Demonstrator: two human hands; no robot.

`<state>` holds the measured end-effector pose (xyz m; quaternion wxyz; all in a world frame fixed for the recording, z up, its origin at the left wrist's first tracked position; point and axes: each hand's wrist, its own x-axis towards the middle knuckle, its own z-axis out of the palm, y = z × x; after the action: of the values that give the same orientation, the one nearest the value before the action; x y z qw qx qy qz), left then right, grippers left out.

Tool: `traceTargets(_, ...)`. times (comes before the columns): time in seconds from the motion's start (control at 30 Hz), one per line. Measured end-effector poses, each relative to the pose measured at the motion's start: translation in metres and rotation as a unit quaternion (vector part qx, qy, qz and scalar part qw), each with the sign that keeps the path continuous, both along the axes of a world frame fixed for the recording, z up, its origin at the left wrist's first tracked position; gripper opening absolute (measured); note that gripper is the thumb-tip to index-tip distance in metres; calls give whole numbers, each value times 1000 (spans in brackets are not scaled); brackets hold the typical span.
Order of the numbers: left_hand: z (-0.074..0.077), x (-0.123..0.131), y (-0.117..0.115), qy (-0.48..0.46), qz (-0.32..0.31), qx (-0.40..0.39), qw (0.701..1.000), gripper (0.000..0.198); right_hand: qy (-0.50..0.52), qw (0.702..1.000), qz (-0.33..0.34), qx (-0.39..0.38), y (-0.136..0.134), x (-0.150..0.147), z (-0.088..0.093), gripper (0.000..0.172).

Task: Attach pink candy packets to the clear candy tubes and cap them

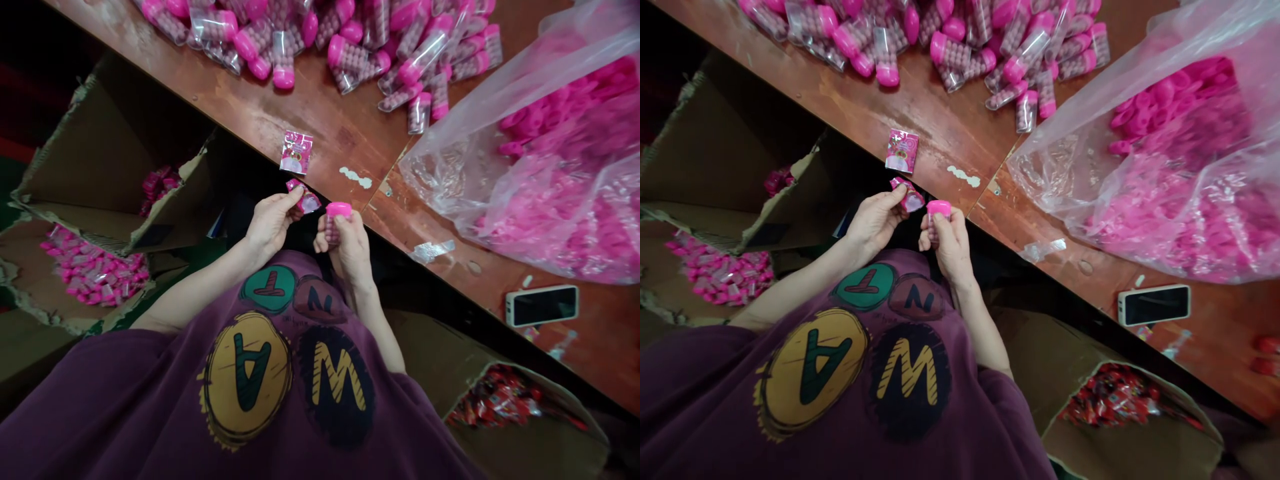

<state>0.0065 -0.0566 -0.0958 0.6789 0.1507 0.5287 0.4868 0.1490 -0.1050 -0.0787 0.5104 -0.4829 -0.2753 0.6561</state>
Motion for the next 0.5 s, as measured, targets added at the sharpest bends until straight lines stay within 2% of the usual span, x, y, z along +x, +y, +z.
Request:
traceTargets(0.2,4,6,-5,-8,15,2,1000,40,-67,998,-14,-4,-8,-14,-17,43)
traceTargets(0.5,4,8,-6,-21,-5,6,1000,41,-23,1000,13,-9,-8,-22,-12,52)
